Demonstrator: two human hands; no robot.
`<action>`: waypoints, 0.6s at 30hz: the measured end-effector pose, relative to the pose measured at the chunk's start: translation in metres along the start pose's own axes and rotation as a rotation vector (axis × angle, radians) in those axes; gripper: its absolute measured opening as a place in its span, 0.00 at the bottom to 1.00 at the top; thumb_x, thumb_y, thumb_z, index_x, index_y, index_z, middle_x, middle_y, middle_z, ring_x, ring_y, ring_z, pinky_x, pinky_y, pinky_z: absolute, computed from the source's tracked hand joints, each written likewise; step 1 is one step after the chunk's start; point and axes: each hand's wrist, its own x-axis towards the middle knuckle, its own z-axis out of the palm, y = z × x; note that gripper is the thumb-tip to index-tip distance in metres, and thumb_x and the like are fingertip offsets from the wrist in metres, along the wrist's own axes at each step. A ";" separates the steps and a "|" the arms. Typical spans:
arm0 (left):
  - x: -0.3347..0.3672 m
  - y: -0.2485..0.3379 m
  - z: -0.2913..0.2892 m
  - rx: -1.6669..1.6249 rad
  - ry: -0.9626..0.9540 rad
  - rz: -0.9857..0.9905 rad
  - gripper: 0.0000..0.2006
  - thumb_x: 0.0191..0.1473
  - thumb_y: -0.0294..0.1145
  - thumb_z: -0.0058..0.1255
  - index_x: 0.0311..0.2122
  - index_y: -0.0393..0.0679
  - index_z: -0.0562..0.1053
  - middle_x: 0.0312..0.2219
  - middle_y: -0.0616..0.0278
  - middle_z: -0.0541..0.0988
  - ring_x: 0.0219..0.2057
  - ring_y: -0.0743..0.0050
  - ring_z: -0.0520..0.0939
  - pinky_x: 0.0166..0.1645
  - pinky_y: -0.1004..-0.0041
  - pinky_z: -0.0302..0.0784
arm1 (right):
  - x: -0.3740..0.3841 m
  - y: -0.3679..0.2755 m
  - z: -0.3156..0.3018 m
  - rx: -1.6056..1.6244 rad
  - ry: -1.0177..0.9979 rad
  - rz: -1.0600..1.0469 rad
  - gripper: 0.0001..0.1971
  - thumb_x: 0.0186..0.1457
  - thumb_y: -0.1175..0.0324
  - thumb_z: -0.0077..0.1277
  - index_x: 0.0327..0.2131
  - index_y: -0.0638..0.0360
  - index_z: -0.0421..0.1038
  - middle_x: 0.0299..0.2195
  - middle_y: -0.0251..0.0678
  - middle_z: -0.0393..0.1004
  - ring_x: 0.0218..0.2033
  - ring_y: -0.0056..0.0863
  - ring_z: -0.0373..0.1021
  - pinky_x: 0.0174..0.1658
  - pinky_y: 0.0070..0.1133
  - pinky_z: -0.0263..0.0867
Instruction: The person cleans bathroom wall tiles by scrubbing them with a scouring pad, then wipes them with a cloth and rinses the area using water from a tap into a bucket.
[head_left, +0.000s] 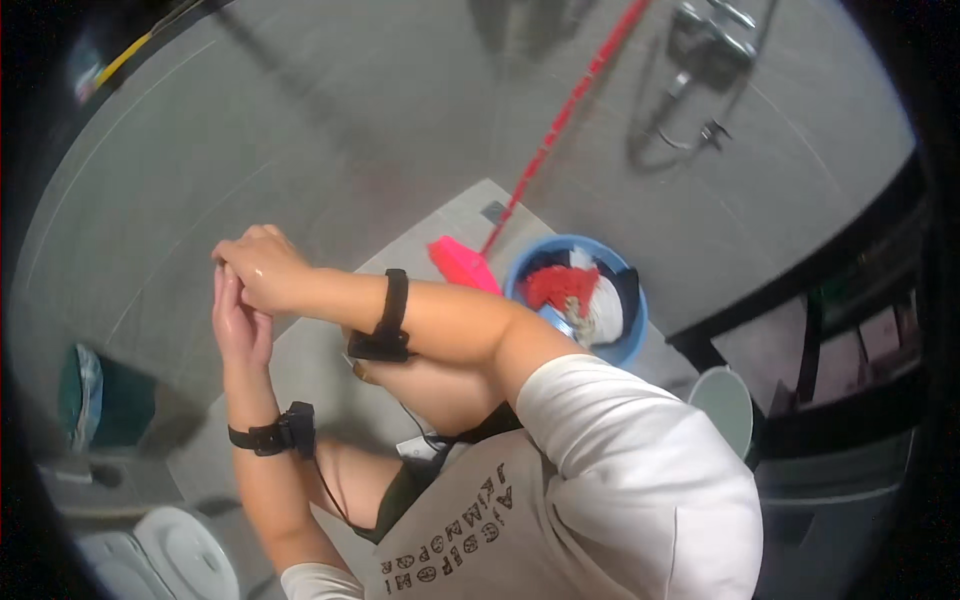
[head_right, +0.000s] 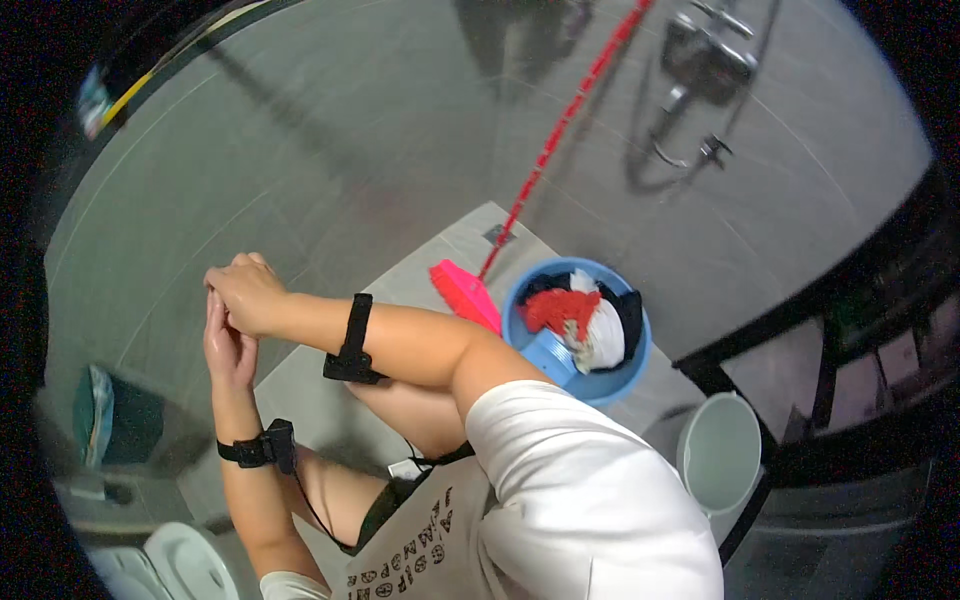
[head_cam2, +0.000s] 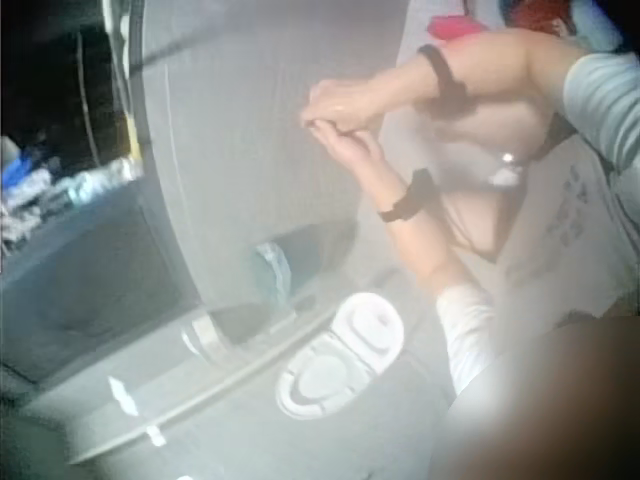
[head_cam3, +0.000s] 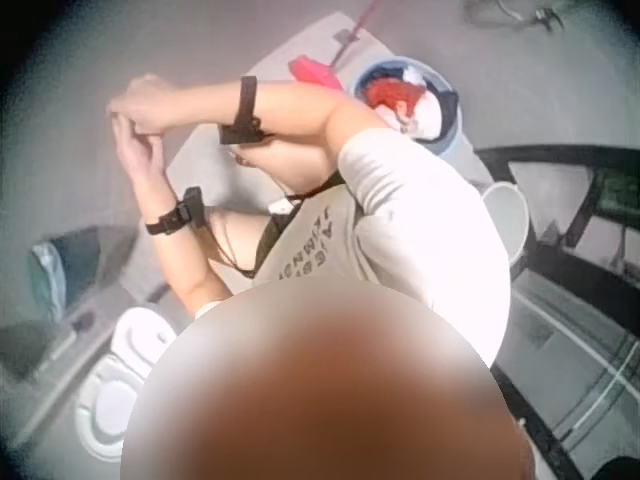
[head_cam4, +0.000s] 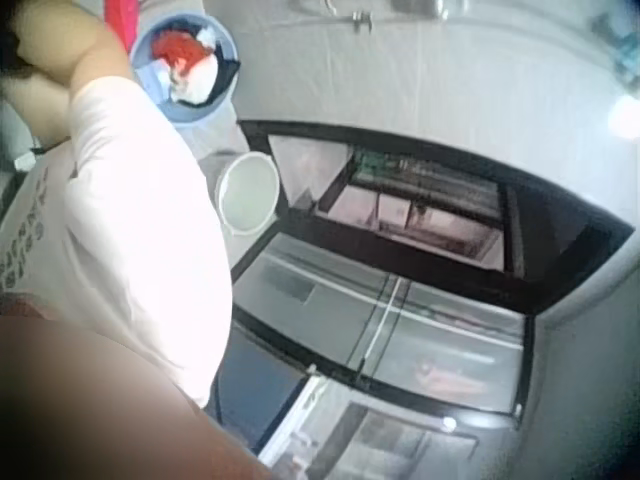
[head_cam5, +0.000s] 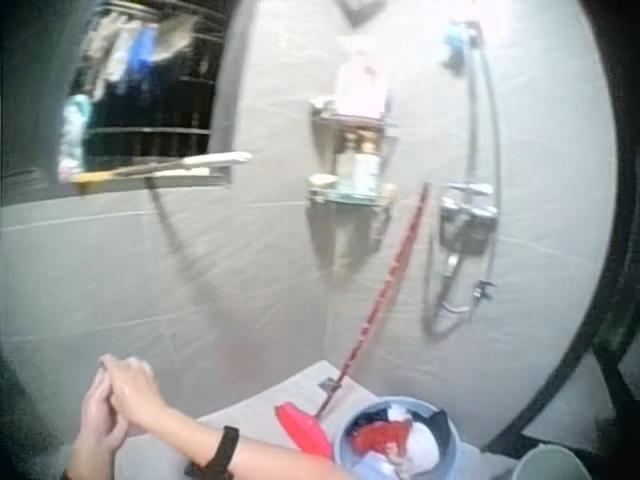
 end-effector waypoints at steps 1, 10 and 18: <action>-0.001 -0.006 0.016 0.054 0.109 0.029 0.16 0.62 0.36 0.39 0.52 0.42 0.63 0.43 0.58 0.71 0.46 0.71 0.73 0.46 0.69 0.73 | -0.016 0.003 -0.015 -0.005 0.044 -0.070 0.18 0.40 0.69 0.56 0.39 0.59 0.72 0.36 0.45 0.74 0.43 0.43 0.68 0.47 0.35 0.63; 0.063 -0.090 0.070 0.022 0.068 -0.219 0.13 0.60 0.29 0.43 0.49 0.40 0.66 0.35 0.56 0.72 0.37 0.66 0.77 0.36 0.77 0.76 | -0.259 0.264 -0.340 0.895 1.308 0.962 0.13 0.57 0.69 0.34 0.39 0.66 0.66 0.31 0.44 0.73 0.26 0.33 0.69 0.29 0.27 0.68; 0.124 -0.113 0.033 0.186 0.114 -0.300 0.12 0.58 0.28 0.42 0.48 0.43 0.65 0.35 0.57 0.73 0.35 0.65 0.78 0.32 0.77 0.75 | -0.316 0.301 -0.405 0.885 1.821 0.873 0.18 0.62 0.63 0.30 0.46 0.66 0.61 0.45 0.47 0.65 0.43 0.40 0.65 0.41 0.29 0.66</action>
